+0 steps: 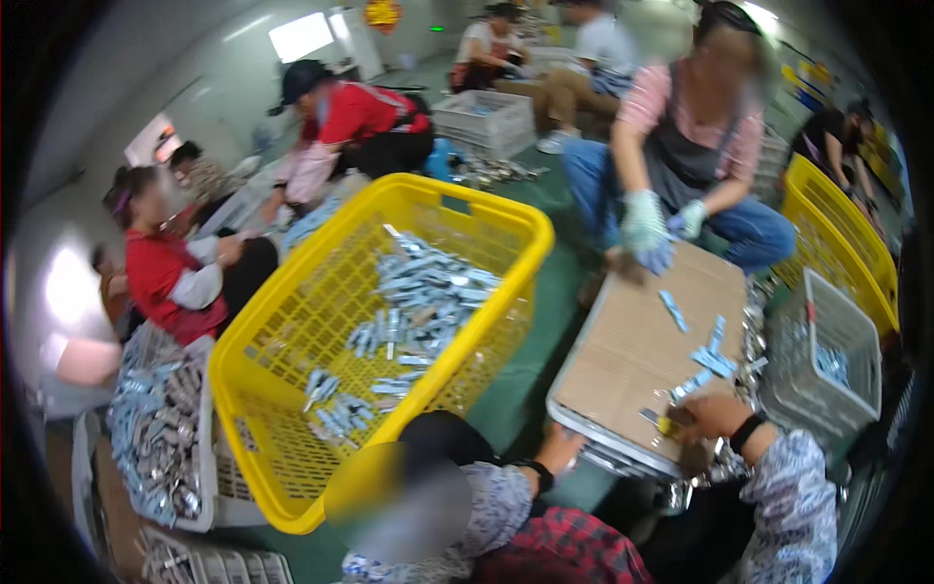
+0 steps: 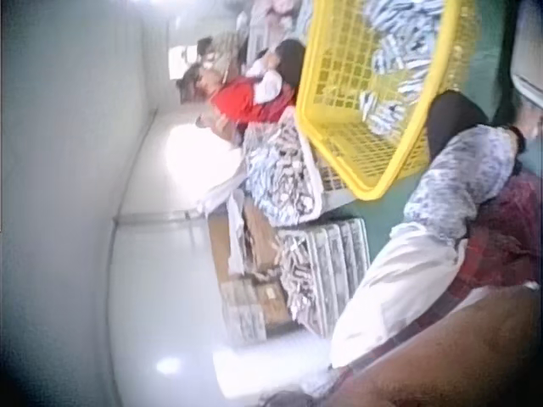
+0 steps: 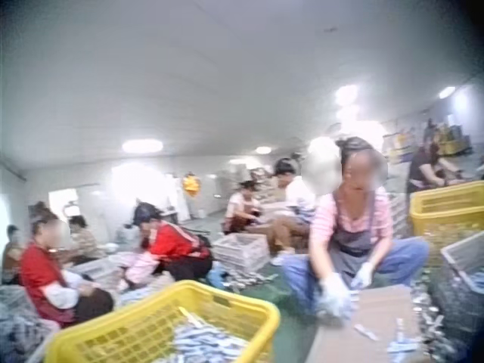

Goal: Sorting and packing small metal hardware components in a manufacturing environment.

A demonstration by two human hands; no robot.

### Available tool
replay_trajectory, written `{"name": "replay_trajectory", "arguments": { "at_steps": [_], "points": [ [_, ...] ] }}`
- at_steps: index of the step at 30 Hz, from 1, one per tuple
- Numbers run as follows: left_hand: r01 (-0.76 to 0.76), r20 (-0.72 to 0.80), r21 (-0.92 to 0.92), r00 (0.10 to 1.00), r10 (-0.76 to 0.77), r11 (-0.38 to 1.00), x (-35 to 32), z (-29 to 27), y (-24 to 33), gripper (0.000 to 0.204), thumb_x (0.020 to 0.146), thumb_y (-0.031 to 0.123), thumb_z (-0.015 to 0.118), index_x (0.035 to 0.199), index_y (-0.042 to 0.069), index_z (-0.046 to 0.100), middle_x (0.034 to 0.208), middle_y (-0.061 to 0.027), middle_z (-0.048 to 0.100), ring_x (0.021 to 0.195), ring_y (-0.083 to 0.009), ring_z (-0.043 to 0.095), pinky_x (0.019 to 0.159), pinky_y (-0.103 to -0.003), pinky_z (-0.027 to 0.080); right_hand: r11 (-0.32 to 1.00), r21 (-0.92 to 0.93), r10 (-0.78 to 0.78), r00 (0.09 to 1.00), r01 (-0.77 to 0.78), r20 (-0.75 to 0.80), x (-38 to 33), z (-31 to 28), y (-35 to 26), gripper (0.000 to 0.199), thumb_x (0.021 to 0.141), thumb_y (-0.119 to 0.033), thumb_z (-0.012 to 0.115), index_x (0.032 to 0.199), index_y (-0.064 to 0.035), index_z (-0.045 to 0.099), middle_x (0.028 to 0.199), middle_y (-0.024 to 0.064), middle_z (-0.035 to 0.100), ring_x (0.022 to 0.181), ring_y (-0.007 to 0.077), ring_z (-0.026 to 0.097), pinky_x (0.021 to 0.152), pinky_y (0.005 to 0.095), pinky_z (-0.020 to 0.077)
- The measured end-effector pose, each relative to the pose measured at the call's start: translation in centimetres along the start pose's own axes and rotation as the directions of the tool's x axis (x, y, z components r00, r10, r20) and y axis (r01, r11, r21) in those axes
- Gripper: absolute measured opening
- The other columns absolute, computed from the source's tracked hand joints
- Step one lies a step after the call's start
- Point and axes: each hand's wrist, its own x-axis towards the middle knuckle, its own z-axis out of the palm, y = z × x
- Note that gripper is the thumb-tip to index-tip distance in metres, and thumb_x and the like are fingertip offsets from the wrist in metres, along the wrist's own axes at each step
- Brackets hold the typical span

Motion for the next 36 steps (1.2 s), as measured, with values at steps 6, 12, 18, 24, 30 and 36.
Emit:
{"name": "replay_trajectory", "arguments": {
  "at_steps": [6, 12, 18, 24, 30, 36],
  "points": [
    [0.553, 0.256, -0.154, 0.823, -0.507, 0.819, -0.4, -2.9, 7.1, 0.066, 0.079, 0.027, 0.055, 0.125, -0.003, 0.019, 0.101, -0.0222, 0.053, 0.055, -0.0242, 0.059, 0.04, -0.032, 0.047, 0.98, -0.19, -0.013, 0.943, -0.053, -0.331, 1.4, 3.4, -4.0, 0.032, 0.064, -0.027, 0.062, 0.088, -0.0062, 0.055, 0.076, 0.0136, 0.061, 0.067, 0.0297, 0.059, 0.06, 0.0396, 0.0469],
    [0.493, 0.167, -0.229, 0.869, -0.465, 0.839, -0.3, -1.8, 6.3, 0.063, 0.079, 0.025, 0.055, 0.125, 0.0, 0.02, 0.093, -0.0188, 0.055, 0.051, -0.0227, 0.056, 0.039, -0.032, 0.046, 1.0, 0.004, -0.009, 0.888, 0.012, -0.46, 0.0, 4.0, -3.4, 0.026, 0.064, -0.021, 0.06, 0.084, -0.0061, 0.055, 0.072, 0.014, 0.06, 0.065, 0.0317, 0.058, 0.06, 0.0416, 0.0462],
    [0.515, 0.246, -0.258, 0.853, -0.46, 0.817, -0.1, -2.5, 6.5, 0.052, 0.079, 0.017, 0.053, 0.119, 0.007, 0.022, 0.077, -0.0095, 0.048, 0.055, -0.0171, 0.05, 0.039, -0.03, 0.044, 0.999, -0.047, -0.006, 0.934, -0.012, -0.357, 0.6, 2.9, -3.2, 0.011, 0.072, -0.014, 0.05, 0.078, -0.0054, 0.054, 0.068, 0.0146, 0.06, 0.063, 0.033, 0.059, 0.057, 0.043, 0.0459],
    [0.511, 0.25, -0.288, 0.857, -0.452, 0.81, -0.3, -2.3, 5.4, 0.05, 0.08, 0.019, 0.053, 0.115, 0.004, 0.02, 0.071, -0.0101, 0.05, 0.045, -0.0166, 0.05, 0.038, -0.03, 0.043, 0.99, 0.051, -0.123, 0.98, 0.132, -0.157, 0.1, 2.1, -3.0, 0.015, 0.074, -0.013, 0.05, 0.086, -0.0083, 0.057, 0.078, 0.0128, 0.061, 0.074, 0.0304, 0.06, 0.062, 0.0404, 0.0473],
    [0.537, 0.306, -0.273, 0.835, -0.457, 0.798, -0.2, -2.8, 7.7, 0.049, 0.081, 0.017, 0.051, 0.115, 0.003, 0.019, 0.069, -0.0089, 0.049, 0.045, -0.0167, 0.05, 0.038, -0.03, 0.042, 0.99, 0.038, -0.131, 0.984, 0.136, -0.123, 1.2, 2.5, -2.4, 0.015, 0.073, -0.016, 0.051, 0.084, -0.0088, 0.059, 0.08, 0.0121, 0.062, 0.076, 0.0298, 0.06, 0.063, 0.0395, 0.0478],
    [0.565, 0.284, -0.266, 0.82, -0.496, 0.781, -0.2, -2.8, 7.7, 0.051, 0.08, 0.019, 0.052, 0.116, 0.003, 0.02, 0.069, -0.0084, 0.049, 0.044, -0.016, 0.05, 0.037, -0.029, 0.041, 0.992, -0.003, -0.126, 0.985, 0.127, -0.116, 1.9, 2.6, -2.9, 0.015, 0.072, -0.017, 0.052, 0.082, -0.0093, 0.06, 0.079, 0.0121, 0.062, 0.074, 0.0301, 0.06, 0.062, 0.0402, 0.0479]
  ]
}}
